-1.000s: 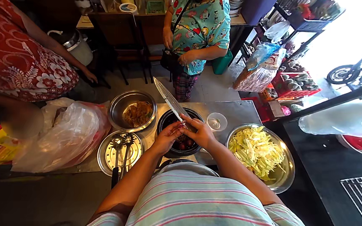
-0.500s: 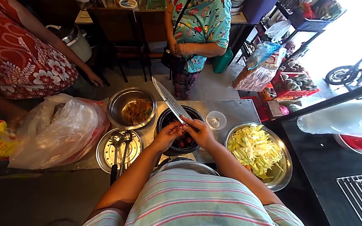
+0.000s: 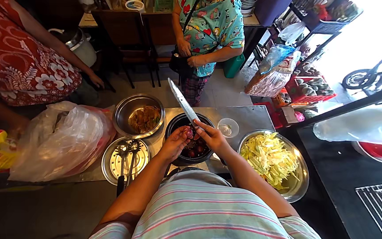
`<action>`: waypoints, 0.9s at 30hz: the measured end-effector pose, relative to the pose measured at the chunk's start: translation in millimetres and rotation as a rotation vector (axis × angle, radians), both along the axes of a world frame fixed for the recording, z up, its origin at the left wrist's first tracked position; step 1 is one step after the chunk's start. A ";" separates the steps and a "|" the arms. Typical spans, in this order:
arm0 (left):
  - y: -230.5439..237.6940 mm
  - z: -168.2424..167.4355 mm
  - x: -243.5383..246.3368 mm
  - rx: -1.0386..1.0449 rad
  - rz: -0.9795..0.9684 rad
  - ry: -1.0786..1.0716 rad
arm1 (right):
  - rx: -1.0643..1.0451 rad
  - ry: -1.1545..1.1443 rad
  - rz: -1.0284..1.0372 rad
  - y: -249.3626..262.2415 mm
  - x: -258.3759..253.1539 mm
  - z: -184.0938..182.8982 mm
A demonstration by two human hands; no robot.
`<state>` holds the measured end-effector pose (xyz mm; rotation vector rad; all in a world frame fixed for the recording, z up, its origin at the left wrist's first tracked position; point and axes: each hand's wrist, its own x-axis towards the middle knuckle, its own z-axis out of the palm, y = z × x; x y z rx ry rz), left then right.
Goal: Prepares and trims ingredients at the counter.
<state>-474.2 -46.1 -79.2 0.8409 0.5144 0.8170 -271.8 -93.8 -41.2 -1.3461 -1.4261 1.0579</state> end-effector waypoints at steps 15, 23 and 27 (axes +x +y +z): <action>3.2 1.9 -3.5 0.151 -0.015 0.089 | -0.034 -0.243 0.037 6.9 -3.0 -1.9; 4.4 1.9 -3.4 0.151 -0.019 0.124 | -0.004 -0.162 0.038 5.4 -7.8 -4.3; 1.3 5.6 2.2 0.067 0.004 0.187 | 0.231 -0.423 -0.106 3.0 -10.2 -12.5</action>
